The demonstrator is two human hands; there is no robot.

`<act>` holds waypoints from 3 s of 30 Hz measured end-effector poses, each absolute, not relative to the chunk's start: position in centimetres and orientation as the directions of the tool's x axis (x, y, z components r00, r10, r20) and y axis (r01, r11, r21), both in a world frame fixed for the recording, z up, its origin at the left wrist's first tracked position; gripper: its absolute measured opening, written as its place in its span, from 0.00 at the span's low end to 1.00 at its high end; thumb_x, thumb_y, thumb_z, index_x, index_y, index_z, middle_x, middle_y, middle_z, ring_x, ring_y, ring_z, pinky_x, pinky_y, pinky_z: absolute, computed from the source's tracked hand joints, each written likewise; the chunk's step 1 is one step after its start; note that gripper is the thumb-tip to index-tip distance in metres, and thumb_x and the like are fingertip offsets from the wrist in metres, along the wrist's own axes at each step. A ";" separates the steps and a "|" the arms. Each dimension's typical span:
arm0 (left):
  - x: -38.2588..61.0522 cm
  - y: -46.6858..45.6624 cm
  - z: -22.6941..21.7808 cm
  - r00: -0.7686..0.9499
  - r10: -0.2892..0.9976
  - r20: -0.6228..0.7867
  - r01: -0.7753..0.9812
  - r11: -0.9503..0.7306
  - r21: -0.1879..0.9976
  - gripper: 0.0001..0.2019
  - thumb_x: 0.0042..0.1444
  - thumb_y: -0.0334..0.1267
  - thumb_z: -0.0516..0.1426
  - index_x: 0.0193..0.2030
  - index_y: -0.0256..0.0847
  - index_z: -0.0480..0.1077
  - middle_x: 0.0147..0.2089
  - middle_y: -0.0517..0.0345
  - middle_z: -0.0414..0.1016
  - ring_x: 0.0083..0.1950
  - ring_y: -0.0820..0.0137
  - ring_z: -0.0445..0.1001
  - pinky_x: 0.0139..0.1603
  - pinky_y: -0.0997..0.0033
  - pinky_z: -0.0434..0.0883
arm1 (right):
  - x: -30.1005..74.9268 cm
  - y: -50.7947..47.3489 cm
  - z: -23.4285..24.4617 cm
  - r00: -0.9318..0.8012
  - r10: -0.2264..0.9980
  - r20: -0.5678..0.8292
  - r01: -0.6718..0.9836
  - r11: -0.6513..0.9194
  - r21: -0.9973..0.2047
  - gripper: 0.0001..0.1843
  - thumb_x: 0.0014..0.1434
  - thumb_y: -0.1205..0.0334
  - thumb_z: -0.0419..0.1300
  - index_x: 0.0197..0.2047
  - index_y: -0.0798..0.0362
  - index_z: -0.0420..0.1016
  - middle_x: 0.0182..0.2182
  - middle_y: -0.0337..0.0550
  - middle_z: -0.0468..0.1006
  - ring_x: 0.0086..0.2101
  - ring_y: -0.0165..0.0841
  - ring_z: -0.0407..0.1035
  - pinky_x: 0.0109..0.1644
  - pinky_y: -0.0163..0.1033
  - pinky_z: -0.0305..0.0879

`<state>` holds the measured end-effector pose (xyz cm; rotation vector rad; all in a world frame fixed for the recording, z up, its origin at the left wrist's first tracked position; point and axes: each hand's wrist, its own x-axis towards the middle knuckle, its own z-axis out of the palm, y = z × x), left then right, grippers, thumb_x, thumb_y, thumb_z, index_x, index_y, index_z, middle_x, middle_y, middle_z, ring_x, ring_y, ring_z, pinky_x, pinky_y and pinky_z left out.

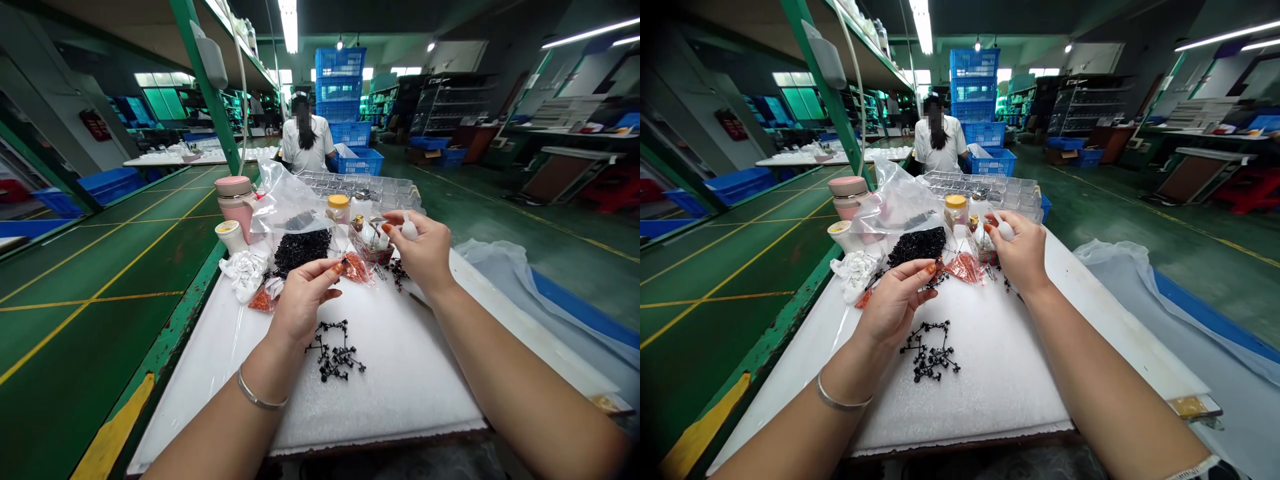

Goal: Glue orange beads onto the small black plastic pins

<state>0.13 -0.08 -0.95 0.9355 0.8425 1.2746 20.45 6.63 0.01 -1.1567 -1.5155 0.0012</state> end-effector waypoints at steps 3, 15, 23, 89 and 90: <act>0.1 -0.2 -0.9 0.132 0.991 -0.003 -0.382 0.054 0.922 0.09 0.48 0.41 0.67 0.36 0.41 0.80 0.38 0.56 0.78 0.39 0.73 0.72 0.35 0.77 0.70 | 19.5 4.6 0.6 0.036 0.707 0.706 0.504 0.598 -0.624 0.10 0.56 0.57 0.65 0.40 0.52 0.82 0.36 0.44 0.84 0.37 0.38 0.77 0.42 0.42 0.71; 0.0 0.0 -0.9 0.208 0.978 0.026 -0.345 0.049 0.937 0.10 0.52 0.41 0.65 0.38 0.38 0.80 0.37 0.54 0.78 0.37 0.74 0.72 0.35 0.78 0.70 | 17.7 2.9 0.6 -0.303 0.715 0.630 0.257 0.698 -0.668 0.04 0.58 0.61 0.66 0.36 0.51 0.81 0.33 0.41 0.81 0.32 0.32 0.74 0.38 0.38 0.69; -0.1 0.3 -1.0 0.216 0.976 -0.014 -0.419 0.105 0.902 0.12 0.50 0.37 0.66 0.43 0.39 0.79 0.38 0.53 0.81 0.34 0.75 0.75 0.35 0.78 0.72 | 17.6 2.8 0.9 -0.221 0.829 0.513 0.336 0.559 -0.758 0.08 0.56 0.57 0.65 0.32 0.54 0.78 0.23 0.38 0.76 0.25 0.29 0.68 0.29 0.35 0.63; -1.1 0.5 -0.3 0.018 0.939 0.342 -0.056 -0.341 0.938 0.13 0.49 0.28 0.64 0.44 0.37 0.77 0.36 0.56 0.78 0.38 0.72 0.75 0.40 0.74 0.72 | 17.8 3.6 -0.1 -0.372 0.870 0.323 -0.023 0.340 -0.940 0.11 0.53 0.58 0.70 0.39 0.53 0.82 0.29 0.41 0.78 0.27 0.28 0.67 0.28 0.35 0.63; -1.1 0.4 -0.2 0.002 0.932 0.363 -0.021 -0.363 0.932 0.13 0.50 0.29 0.64 0.44 0.38 0.77 0.36 0.56 0.78 0.39 0.72 0.76 0.41 0.73 0.72 | 17.8 3.6 -0.1 -0.373 0.871 0.320 -0.018 0.338 -0.941 0.11 0.53 0.58 0.70 0.39 0.53 0.82 0.29 0.41 0.78 0.27 0.28 0.67 0.28 0.34 0.63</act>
